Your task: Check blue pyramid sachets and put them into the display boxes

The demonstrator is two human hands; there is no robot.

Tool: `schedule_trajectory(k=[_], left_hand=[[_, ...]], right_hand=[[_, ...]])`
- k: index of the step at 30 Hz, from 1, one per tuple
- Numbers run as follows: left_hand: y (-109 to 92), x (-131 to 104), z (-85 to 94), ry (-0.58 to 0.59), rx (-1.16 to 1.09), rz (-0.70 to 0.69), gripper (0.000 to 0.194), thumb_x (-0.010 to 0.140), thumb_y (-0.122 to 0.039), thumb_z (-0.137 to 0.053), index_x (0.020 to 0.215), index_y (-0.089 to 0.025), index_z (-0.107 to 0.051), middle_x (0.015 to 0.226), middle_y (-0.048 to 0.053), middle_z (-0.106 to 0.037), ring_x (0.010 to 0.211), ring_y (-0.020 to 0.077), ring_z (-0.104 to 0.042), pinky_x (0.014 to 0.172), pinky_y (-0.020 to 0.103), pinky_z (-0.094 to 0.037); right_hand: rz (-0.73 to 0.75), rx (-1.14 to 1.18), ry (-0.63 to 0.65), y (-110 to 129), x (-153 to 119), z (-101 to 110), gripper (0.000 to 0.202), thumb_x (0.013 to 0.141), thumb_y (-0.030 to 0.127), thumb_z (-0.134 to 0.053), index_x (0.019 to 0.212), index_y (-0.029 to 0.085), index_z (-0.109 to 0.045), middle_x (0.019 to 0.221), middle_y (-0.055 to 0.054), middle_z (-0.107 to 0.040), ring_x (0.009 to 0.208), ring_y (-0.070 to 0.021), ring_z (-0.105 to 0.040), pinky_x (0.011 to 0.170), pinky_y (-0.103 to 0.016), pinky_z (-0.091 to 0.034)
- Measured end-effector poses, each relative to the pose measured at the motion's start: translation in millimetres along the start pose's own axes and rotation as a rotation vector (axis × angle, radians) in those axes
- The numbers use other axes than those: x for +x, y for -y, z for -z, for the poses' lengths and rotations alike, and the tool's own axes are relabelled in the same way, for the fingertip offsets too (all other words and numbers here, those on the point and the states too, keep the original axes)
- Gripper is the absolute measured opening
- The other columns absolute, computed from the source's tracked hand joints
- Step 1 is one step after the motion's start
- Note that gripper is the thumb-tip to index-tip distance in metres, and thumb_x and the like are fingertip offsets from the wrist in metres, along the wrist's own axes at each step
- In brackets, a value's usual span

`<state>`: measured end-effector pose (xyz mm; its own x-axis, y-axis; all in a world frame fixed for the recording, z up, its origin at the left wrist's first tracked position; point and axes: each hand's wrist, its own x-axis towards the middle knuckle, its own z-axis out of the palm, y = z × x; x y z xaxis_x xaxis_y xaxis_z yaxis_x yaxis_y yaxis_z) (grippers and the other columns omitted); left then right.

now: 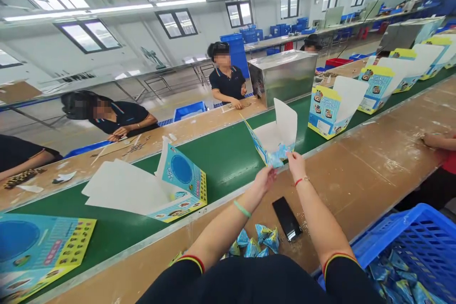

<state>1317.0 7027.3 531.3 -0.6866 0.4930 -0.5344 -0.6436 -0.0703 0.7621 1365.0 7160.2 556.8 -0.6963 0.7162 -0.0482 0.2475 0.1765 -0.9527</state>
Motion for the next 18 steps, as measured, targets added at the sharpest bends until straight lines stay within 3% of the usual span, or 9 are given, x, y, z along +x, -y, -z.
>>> schedule_trajectory(k=[2,4,6,8,10,13,15,16,18], left_hand=[[-42,12,-17.0,0.01,0.008,-0.036,0.031,0.092,-0.045,-0.06,0.101,-0.015,-0.059,0.094,0.006,-0.063,0.073,0.009,-0.06,0.067,0.02,-0.05],[-66,11,-18.9,0.022,0.061,-0.027,0.036,0.089,-0.049,-0.062,0.097,-0.014,-0.06,0.094,0.008,-0.063,0.072,0.0098,-0.061,0.067,0.02,-0.051],[-69,-4,-4.0,0.038,0.144,-0.004,0.037,0.089,-0.048,-0.061,0.094,-0.012,-0.061,0.092,0.01,-0.064,0.07,0.0099,-0.061,0.066,0.021,-0.051],[-53,-31,27.1,0.048,0.25,0.013,0.033,0.089,-0.044,-0.059,0.096,-0.012,-0.064,0.094,0.01,-0.067,0.071,0.0104,-0.063,0.067,0.022,-0.052],[-30,-65,71.2,0.036,0.375,0.021,0.031,0.089,-0.041,-0.057,0.103,-0.015,-0.066,0.102,0.01,-0.069,0.079,0.0134,-0.066,0.073,0.026,-0.053],[3,-119,148.8,-0.049,0.605,0.006,0.033,0.085,-0.035,-0.06,0.111,-0.017,-0.068,0.122,0.015,-0.066,0.111,0.0248,-0.062,0.094,0.039,-0.05],[23,-155,197.2,-0.136,0.762,-0.025,0.041,0.076,-0.025,-0.069,0.117,-0.02,-0.068,0.146,0.013,-0.05,0.139,0.0303,-0.039,0.113,0.044,-0.035],[33,-173,217.2,-0.193,0.894,-0.031,0.05,0.073,-0.02,-0.069,0.123,-0.023,-0.066,0.154,0.01,-0.041,0.146,0.0319,-0.028,0.117,0.046,-0.026],[58,-205,243.5,-0.219,1.38,0.026,0.062,0.075,-0.02,-0.067,0.135,-0.035,-0.058,0.158,0.004,-0.036,0.144,0.0324,-0.032,0.116,0.049,-0.028]], right_hand=[[0.045,-0.033,0.036,38,33,1,0.049,0.08,0.066,-0.045,0.063,0.021,-0.054,0.052,0.004,-0.045,0.058,-0.0145,-0.043,0.058,-0.027,-0.034],[0.073,-0.09,0.079,62,53,-1,0.05,0.083,0.064,-0.045,0.07,0.019,-0.061,0.054,0.002,-0.05,0.059,-0.0152,-0.047,0.06,-0.028,-0.036],[0.095,-0.168,0.116,70,57,-6,0.047,0.086,0.06,-0.047,0.073,0.017,-0.063,0.058,0.0,-0.055,0.063,-0.016,-0.05,0.062,-0.028,-0.036],[0.111,-0.262,0.16,60,44,-16,0.043,0.089,0.052,-0.045,0.078,0.016,-0.065,0.065,-0.002,-0.061,0.069,-0.0172,-0.053,0.065,-0.028,-0.037],[0.119,-0.364,0.231,38,14,-32,0.042,0.093,0.043,-0.037,0.084,0.014,-0.067,0.074,-0.005,-0.065,0.075,-0.0188,-0.056,0.067,-0.028,-0.039],[0.14,-0.511,0.443,-4,-60,-61,0.037,0.092,0.033,-0.038,0.093,0.014,-0.07,0.086,-0.009,-0.069,0.082,-0.0204,-0.06,0.071,-0.029,-0.042],[0.182,-0.592,0.654,-32,-125,-79,0.026,0.082,0.031,-0.058,0.096,0.016,-0.073,0.092,-0.009,-0.072,0.085,-0.0212,-0.063,0.075,-0.029,-0.044],[0.21,-0.624,0.755,-44,-160,-85,0.033,0.072,0.031,-0.069,0.101,0.018,-0.074,0.099,-0.009,-0.072,0.09,-0.0227,-0.065,0.078,-0.03,-0.045],[0.27,-0.69,0.917,-65,-225,-89,0.058,0.056,0.03,-0.081,0.113,0.023,-0.072,0.108,-0.01,-0.071,0.099,-0.0283,-0.065,0.083,-0.034,-0.047]])
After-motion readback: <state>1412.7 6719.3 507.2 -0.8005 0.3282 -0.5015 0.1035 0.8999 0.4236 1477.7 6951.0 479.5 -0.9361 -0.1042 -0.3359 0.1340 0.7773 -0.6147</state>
